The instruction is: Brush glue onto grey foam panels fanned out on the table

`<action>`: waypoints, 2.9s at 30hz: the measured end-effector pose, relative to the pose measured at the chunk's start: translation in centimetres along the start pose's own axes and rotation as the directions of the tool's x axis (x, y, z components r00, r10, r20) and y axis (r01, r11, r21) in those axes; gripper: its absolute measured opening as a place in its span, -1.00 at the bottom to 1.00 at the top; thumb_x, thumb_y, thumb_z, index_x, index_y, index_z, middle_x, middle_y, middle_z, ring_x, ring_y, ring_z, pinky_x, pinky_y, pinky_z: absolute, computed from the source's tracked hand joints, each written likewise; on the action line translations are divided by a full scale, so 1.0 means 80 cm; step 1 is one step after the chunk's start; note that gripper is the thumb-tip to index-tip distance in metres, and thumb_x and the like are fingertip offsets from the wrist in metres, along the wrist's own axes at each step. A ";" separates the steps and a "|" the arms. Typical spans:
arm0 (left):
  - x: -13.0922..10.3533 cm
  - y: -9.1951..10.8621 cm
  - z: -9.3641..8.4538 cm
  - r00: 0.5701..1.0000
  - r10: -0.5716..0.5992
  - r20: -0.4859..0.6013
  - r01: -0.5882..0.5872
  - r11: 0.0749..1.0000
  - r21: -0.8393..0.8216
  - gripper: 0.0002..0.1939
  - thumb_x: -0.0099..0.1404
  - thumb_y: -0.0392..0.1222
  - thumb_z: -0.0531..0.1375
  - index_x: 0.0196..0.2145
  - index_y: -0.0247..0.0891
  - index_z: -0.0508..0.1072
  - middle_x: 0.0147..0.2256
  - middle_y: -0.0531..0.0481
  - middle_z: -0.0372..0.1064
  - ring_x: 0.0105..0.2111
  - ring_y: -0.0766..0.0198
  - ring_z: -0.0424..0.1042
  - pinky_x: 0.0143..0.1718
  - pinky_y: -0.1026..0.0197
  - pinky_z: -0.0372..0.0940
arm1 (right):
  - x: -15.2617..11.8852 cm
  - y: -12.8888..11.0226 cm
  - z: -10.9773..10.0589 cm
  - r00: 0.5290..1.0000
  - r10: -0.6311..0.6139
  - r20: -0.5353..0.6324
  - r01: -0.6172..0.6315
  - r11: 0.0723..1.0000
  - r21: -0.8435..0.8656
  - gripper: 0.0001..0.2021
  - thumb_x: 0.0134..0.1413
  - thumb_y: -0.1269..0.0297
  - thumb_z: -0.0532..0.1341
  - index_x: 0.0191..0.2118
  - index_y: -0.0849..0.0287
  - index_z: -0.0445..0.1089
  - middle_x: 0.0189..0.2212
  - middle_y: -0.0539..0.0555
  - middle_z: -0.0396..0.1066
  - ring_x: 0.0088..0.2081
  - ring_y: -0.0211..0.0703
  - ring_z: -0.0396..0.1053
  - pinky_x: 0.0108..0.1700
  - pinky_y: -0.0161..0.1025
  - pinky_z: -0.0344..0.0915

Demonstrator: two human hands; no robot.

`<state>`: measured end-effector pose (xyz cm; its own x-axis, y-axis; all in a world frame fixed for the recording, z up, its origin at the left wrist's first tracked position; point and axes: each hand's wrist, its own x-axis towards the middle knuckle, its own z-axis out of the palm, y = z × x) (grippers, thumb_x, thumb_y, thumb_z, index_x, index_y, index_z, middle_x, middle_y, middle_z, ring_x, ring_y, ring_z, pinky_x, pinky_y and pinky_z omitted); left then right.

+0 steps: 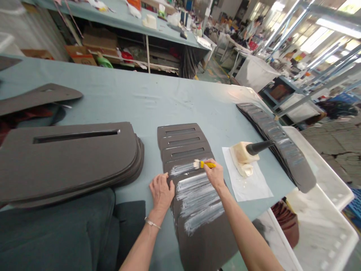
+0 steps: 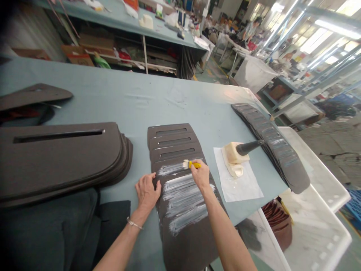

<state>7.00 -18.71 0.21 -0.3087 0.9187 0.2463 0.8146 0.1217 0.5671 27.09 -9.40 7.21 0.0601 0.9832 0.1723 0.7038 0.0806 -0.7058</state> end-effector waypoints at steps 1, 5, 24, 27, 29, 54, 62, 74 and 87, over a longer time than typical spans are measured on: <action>0.001 0.000 -0.002 1.000 -0.005 0.004 0.005 1.000 -0.011 -0.75 0.22 -0.23 0.09 -0.11 -0.25 0.31 -0.11 -0.14 0.37 0.01 0.02 0.23 -0.01 -0.01 0.09 | 0.004 0.003 -0.009 0.999 0.002 -0.041 -0.004 0.999 -0.036 -0.86 -0.06 0.29 0.15 -0.40 0.16 0.44 -0.52 -0.01 0.40 -0.50 -0.22 0.28 -0.42 -0.31 0.17; 0.001 -0.002 -0.012 1.000 0.016 -0.002 -0.016 0.997 -0.076 -0.84 0.25 -0.24 0.07 -0.19 -0.21 0.34 -0.11 -0.11 0.38 -0.01 0.07 0.25 -0.03 0.02 0.12 | -0.028 -0.035 0.000 0.994 -0.106 0.032 0.105 0.994 0.035 -0.88 0.00 0.34 0.13 -0.37 0.15 0.42 -0.46 0.00 0.41 -0.45 -0.23 0.32 -0.35 -0.32 0.20; -0.021 -0.004 -0.008 0.970 0.231 0.070 -0.232 0.973 -0.002 -0.79 0.30 -0.27 0.03 -0.17 -0.19 0.42 -0.08 -0.08 0.42 0.05 0.07 0.26 0.01 -0.01 0.08 | -0.021 0.010 -0.030 0.987 -0.154 -0.048 0.148 0.983 -0.109 -0.83 0.05 0.29 0.10 -0.33 0.15 0.43 -0.40 0.07 0.43 -0.38 -0.17 0.35 -0.29 -0.28 0.23; -0.022 -0.003 -0.009 0.971 0.227 0.080 -0.228 0.974 0.003 -0.79 0.30 -0.26 0.04 -0.17 -0.18 0.42 -0.08 -0.07 0.43 0.05 0.07 0.26 0.01 -0.02 0.08 | -0.049 -0.030 0.010 0.964 -0.224 0.146 0.213 0.973 0.085 -0.84 0.04 0.31 0.11 -0.31 0.12 0.44 -0.37 0.05 0.46 -0.35 -0.20 0.37 -0.26 -0.31 0.24; -0.021 -0.003 -0.009 0.970 0.227 0.089 -0.228 0.974 0.002 -0.79 0.30 -0.26 0.04 -0.17 -0.17 0.42 -0.08 -0.07 0.43 0.05 0.08 0.26 0.01 -0.01 0.08 | -0.051 -0.029 0.013 0.971 -0.156 0.181 0.133 0.982 0.132 -0.85 0.01 0.29 0.13 -0.34 0.12 0.45 -0.41 0.02 0.46 -0.40 -0.21 0.37 -0.31 -0.32 0.24; -0.025 -0.001 -0.006 0.973 0.214 0.080 -0.218 0.975 0.037 -0.75 0.28 -0.26 0.05 -0.10 -0.21 0.39 -0.11 -0.14 0.40 0.05 0.06 0.24 0.03 -0.02 0.08 | -0.062 -0.048 0.010 0.979 -0.190 0.070 0.185 0.980 0.078 -0.85 0.04 0.37 0.12 -0.35 0.14 0.45 -0.39 0.05 0.46 -0.34 -0.20 0.38 -0.22 -0.30 0.26; -0.027 -0.003 0.001 0.971 0.234 0.050 -0.236 0.971 0.044 -0.79 0.27 -0.25 0.06 -0.16 -0.19 0.41 -0.12 -0.12 0.41 0.03 0.02 0.24 -0.02 -0.03 0.07 | -0.013 0.062 -0.075 0.994 0.006 -0.110 -0.014 0.998 -0.068 -0.79 0.03 0.21 0.12 -0.43 0.19 0.44 -0.49 0.04 0.44 -0.44 -0.20 0.34 -0.36 -0.29 0.23; -0.036 -0.004 -0.010 0.993 0.117 0.012 -0.116 0.991 -0.070 -0.80 0.29 -0.21 0.05 -0.16 -0.22 0.39 -0.05 -0.15 0.33 0.01 0.11 0.26 0.00 0.04 0.12 | -0.069 0.003 -0.061 0.999 -0.033 0.000 0.032 0.996 0.085 -0.80 0.09 0.17 0.14 -0.30 0.15 0.45 -0.37 0.07 0.47 -0.34 -0.16 0.39 -0.26 -0.27 0.28; -0.071 0.007 -0.018 0.959 0.264 0.102 -0.267 0.963 0.020 -0.74 0.25 -0.18 0.09 -0.10 -0.20 0.37 -0.03 -0.17 0.36 0.05 0.03 0.25 0.06 -0.06 0.02 | -0.049 0.074 -0.105 0.985 0.096 -0.147 -0.094 0.995 0.018 -0.74 0.05 0.10 0.13 -0.38 0.17 0.45 -0.44 0.07 0.46 -0.39 -0.14 0.38 -0.29 -0.25 0.30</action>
<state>8.49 -24.40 0.26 -0.0310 0.9518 0.3053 0.8773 -0.1205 0.4646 37.01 -14.14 8.12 0.2305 0.9517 0.2031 0.6822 -0.0092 -0.7311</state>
